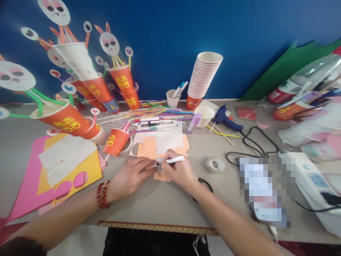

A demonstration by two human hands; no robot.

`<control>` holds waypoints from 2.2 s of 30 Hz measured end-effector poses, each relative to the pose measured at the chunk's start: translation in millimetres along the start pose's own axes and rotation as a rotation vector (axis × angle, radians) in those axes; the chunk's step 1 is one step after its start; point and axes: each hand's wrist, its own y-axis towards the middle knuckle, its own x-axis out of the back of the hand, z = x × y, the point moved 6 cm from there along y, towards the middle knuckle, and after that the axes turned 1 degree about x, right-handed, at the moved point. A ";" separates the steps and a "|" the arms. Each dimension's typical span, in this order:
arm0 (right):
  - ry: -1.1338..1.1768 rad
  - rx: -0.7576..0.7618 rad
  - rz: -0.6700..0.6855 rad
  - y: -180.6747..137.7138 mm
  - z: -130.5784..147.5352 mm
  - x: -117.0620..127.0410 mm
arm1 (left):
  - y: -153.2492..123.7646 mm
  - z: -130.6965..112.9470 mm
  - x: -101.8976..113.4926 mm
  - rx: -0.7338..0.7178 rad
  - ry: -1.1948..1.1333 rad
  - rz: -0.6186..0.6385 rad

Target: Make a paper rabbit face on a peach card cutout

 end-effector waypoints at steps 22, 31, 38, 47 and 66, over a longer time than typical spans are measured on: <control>-0.011 0.007 0.007 1.9 1.1 -0.2 | 0.3 -0.9 2.0 -0.011 0.003 -0.026; -0.007 0.009 0.007 1.6 1.6 -0.1 | 0.1 -0.8 0.4 -0.014 0.004 -0.013; -0.017 0.021 -0.013 0.6 1.4 1.2 | -0.6 -0.2 -0.6 -0.008 0.003 -0.002; -0.022 0.014 -0.007 1.5 2.5 0.0 | 0.2 -0.8 1.2 -0.018 0.002 -0.019; 0.006 -0.008 0.019 0.2 1.8 -1.4 | 0.0 -0.7 1.0 -0.017 -0.002 -0.016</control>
